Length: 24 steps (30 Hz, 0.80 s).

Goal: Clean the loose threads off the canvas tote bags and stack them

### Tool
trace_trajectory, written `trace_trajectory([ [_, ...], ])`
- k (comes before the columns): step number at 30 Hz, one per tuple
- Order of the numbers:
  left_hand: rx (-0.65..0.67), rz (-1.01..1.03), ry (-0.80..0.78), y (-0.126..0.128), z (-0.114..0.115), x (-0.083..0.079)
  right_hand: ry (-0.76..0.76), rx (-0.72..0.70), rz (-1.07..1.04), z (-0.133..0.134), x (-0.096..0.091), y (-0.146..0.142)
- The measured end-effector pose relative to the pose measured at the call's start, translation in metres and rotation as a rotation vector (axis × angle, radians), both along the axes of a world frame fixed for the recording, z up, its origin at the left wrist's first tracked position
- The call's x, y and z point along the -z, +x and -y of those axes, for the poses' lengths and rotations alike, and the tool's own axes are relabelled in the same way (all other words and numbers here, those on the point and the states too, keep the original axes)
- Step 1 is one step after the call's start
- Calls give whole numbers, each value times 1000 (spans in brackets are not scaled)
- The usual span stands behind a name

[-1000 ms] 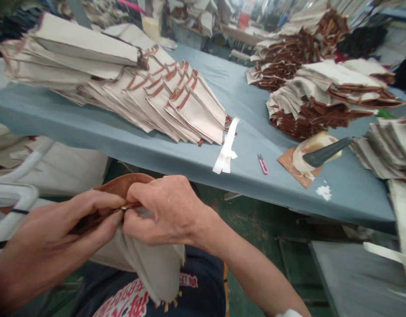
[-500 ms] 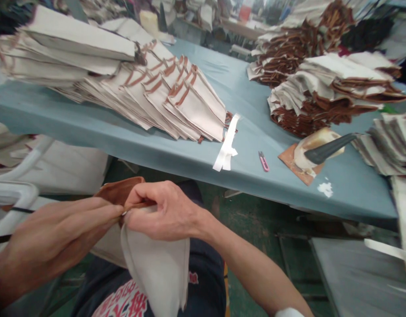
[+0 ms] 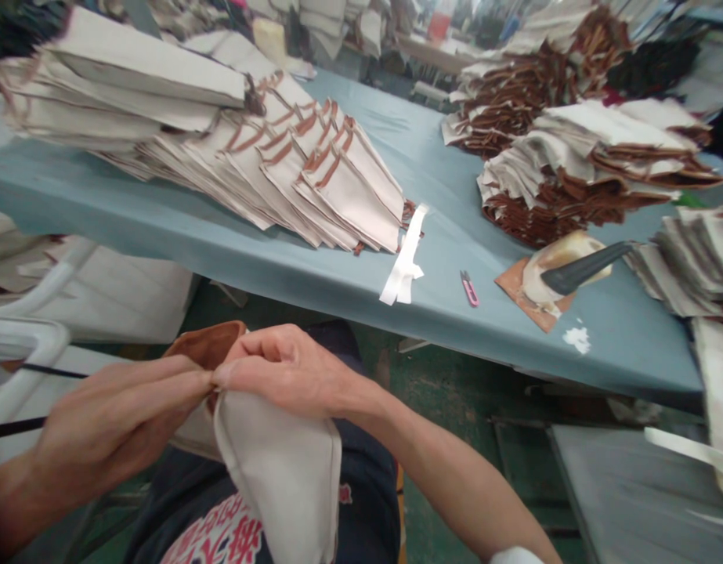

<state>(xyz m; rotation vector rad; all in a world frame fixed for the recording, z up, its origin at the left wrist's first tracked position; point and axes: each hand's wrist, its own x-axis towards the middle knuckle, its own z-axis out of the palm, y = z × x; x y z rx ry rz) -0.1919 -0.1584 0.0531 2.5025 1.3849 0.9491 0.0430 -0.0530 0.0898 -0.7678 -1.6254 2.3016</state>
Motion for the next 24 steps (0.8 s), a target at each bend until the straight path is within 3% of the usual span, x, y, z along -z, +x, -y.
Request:
trace_trajectory([
  [3,-43,46,-12,2,2,5,57,2,12,1,0,-2],
  [6,-113,135,-102,8,2,2,264,5,9,-1,-5,-2],
  [9,-157,225,-205,17,-3,-12,497,-33,-16,-7,-16,0],
  [13,-105,288,-427,23,-14,-35,756,-67,-4,-15,-27,3],
  [17,-43,295,-515,23,-23,-41,981,-116,-7,-25,-24,5],
  [21,-54,303,-577,26,-28,-38,1059,-72,-19,-29,-14,8],
  [24,-78,338,-566,32,-30,-36,1006,154,23,-20,-8,12],
])
